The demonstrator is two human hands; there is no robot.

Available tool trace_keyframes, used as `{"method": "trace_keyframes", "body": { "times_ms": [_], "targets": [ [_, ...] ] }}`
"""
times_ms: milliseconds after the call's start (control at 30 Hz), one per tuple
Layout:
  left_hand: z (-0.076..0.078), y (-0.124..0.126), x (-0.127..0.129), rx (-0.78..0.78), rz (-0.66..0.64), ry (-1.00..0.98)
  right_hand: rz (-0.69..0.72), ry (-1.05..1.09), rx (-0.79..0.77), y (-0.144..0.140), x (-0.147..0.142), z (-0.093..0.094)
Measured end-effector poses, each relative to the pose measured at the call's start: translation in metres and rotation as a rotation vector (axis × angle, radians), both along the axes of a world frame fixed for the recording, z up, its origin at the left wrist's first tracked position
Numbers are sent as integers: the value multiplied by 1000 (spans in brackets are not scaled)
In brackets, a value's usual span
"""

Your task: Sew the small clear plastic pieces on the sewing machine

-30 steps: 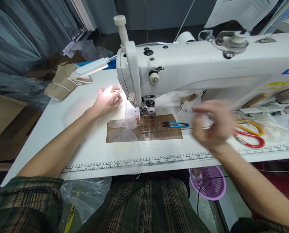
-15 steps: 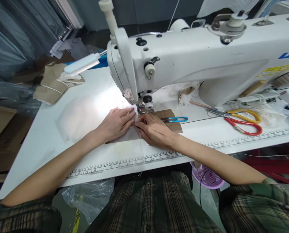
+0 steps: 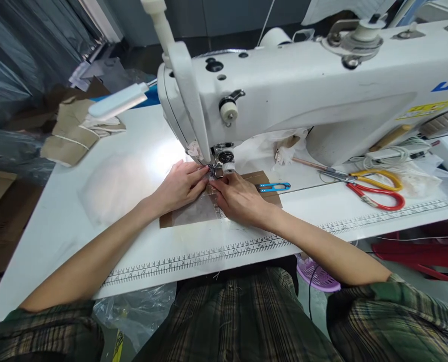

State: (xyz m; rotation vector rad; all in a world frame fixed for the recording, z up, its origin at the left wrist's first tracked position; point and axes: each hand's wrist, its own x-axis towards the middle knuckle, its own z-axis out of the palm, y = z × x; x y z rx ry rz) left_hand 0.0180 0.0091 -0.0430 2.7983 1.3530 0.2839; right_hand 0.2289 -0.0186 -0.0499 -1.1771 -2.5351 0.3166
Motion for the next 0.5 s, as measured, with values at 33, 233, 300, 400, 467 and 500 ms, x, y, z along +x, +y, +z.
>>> {"method": "trace_keyframes", "body": {
  "times_ms": [33, 233, 300, 400, 467, 500],
  "targets": [
    [-2, 2, -1, 5, -3, -17, -10, 0, 0, 1, 0, -1],
    [-7, 10, -4, -49, 11, -82, -61, 0, 22, 1, -3, -6],
    [-7, 11, -4, -64, 12, -91, -65, -7, 25, 0, -4, -6],
    [-7, 12, -4, -60, 5, -99, -75, -15, 38, -1, -5, -6],
    [-8, 12, -4, -44, 1, -107, -84, -14, 52, -1, -6, -7],
    [-8, 12, -4, -35, -2, -113, -88, -11, 57, -2, -6, -8]
  ]
}}
